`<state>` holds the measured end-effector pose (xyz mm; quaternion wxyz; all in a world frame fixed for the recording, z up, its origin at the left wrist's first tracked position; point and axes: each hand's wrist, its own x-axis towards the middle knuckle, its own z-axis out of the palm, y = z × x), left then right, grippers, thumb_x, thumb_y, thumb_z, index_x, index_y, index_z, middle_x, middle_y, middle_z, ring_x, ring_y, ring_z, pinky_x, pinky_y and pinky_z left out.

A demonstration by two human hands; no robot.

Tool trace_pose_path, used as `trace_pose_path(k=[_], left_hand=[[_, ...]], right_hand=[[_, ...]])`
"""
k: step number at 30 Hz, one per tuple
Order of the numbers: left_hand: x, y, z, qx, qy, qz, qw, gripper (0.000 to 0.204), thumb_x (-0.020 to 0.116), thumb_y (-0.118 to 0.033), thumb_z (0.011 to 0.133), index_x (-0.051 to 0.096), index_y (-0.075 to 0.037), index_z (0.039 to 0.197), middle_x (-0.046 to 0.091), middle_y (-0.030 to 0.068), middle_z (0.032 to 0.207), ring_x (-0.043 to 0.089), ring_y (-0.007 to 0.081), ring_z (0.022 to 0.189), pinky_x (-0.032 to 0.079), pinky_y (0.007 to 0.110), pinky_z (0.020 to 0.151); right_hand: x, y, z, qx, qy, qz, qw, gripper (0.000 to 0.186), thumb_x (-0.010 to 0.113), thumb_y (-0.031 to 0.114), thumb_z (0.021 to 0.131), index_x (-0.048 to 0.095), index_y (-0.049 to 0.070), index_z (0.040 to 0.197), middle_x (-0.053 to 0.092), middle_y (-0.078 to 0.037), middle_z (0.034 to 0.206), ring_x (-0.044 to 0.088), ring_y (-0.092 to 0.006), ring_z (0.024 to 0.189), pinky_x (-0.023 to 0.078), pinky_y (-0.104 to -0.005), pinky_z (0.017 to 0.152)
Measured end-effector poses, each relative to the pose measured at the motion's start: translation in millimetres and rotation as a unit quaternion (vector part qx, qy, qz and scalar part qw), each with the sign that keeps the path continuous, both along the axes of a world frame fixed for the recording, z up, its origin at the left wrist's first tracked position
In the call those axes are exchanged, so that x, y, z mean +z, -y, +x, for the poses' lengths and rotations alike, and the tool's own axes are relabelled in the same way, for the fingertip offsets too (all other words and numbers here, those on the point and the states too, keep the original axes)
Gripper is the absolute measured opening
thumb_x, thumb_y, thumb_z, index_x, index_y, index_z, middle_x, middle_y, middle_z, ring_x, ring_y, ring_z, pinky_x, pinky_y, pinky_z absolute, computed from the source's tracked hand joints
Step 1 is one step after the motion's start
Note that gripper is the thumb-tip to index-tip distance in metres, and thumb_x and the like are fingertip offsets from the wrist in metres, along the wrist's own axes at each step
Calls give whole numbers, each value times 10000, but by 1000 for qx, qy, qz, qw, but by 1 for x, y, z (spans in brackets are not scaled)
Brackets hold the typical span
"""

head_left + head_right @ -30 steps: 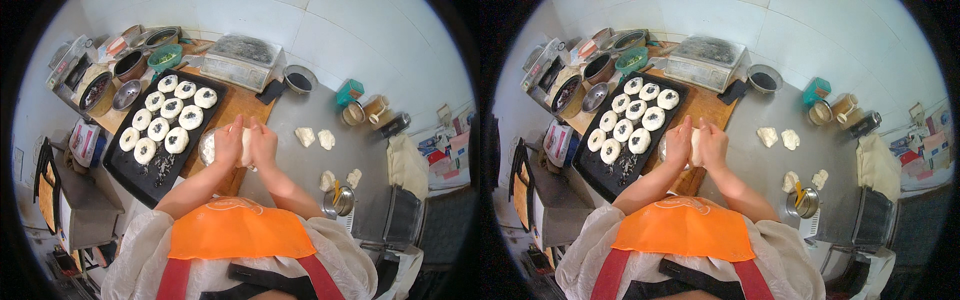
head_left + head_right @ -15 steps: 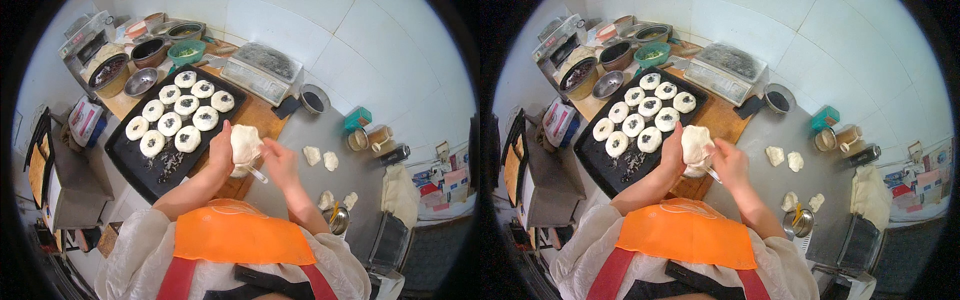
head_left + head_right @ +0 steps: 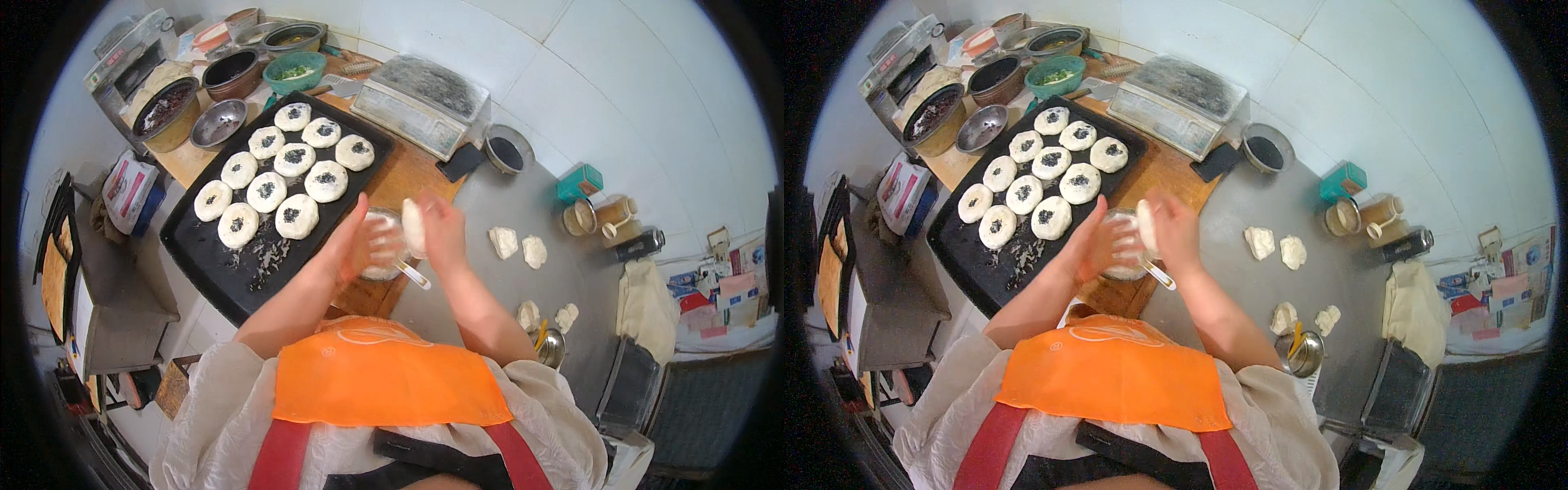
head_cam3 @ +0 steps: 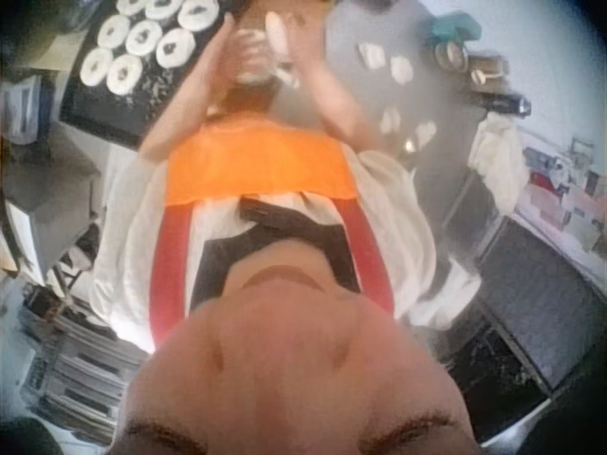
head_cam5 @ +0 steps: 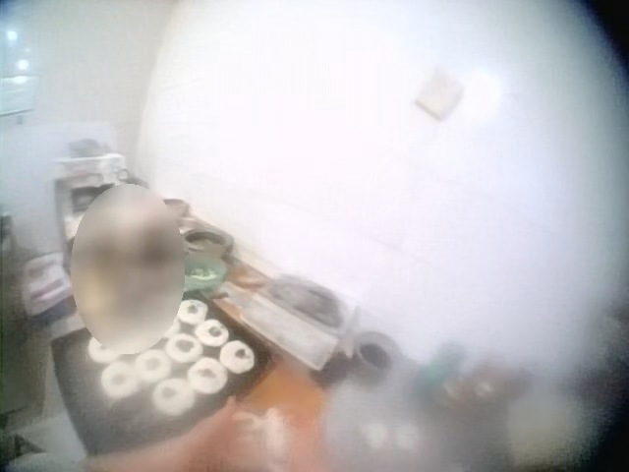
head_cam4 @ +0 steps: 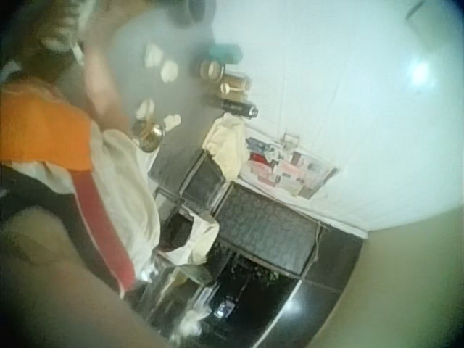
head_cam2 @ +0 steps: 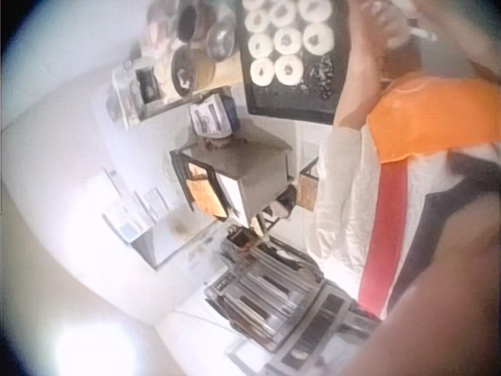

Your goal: The person prepares bread by flattening portions of dough, adding a white filling with a spoon, shaping the dough into buns, and placing them on a tray with other seeded buns.

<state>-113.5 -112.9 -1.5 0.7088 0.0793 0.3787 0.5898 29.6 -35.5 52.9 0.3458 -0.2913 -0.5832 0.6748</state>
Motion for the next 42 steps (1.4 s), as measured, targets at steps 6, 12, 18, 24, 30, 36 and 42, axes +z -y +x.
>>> trace_pose_path(k=[6, 12, 18, 24, 30, 36, 42], left_hand=[[13, 16, 9, 113, 193, 95, 970, 754, 355, -664, 950, 453, -44, 1369, 556, 135, 1311, 526, 309, 1222, 377, 458, 1084], [35, 19, 14, 151, 230, 117, 954, 760, 378, -668, 942, 419, -61, 1398, 489, 125, 1383, 455, 296, 1295, 327, 468, 1121], [25, 23, 14, 139, 202, 131, 961, 763, 351, -662, 952, 412, -52, 1407, 479, 109, 1408, 471, 274, 1279, 373, 441, 1086], [36, 10, 20, -7, -791, 229, 568, 705, 577, -351, 953, 251, -54, 1503, 332, 177, 1526, 367, 261, 1383, 358, 351, 1076], [24, -13, 9, 197, -335, 79, 918, 491, 570, -362, 965, 559, 44, 1239, 633, 163, 1176, 599, 207, 1067, 466, 297, 896], [14, -19, 18, 222, -446, 4, 867, 505, 682, -453, 876, 688, 46, 799, 642, 61, 658, 543, 112, 593, 456, 292, 581], [-1, -22, 7, 129, -422, -47, 896, 622, 571, -557, 916, 698, 40, 802, 643, 71, 675, 554, 115, 624, 455, 320, 599]], right_hand=[[14, 46, 18, 174, 195, 613, 746, 668, 773, 371, 765, 538, -64, 1214, 546, -211, 1269, 516, -357, 1193, 385, -492, 1027], [-10, 33, -1, 199, 254, 575, 752, 1043, 792, 471, 703, 311, -123, 1413, 192, -274, 1548, 106, -415, 1467, 96, -515, 1187], [-30, 23, 17, 204, 50, 250, 945, 725, 709, 360, 865, 428, -97, 1353, 414, -210, 1459, 309, -344, 1418, 251, -483, 1156], [-38, 14, 13, 5, -171, -227, 959, 371, 652, 202, 934, 557, -7, 1226, 627, -82, 1168, 606, -192, 1061, 482, -358, 941], [-28, 11, 14, 73, -179, -241, 951, 394, 657, 106, 894, 557, -44, 1245, 642, -87, 1159, 631, -191, 1033, 490, -330, 917], [-24, 11, 16, 66, -72, -198, 975, 344, 662, 151, 901, 606, -44, 1178, 663, -84, 1106, 639, -164, 984, 491, -304, 879], [-40, 12, -1, -41, -117, -246, 961, 332, 654, 210, 927, 593, -33, 1146, 658, -79, 1093, 641, -160, 974, 498, -303, 859]])
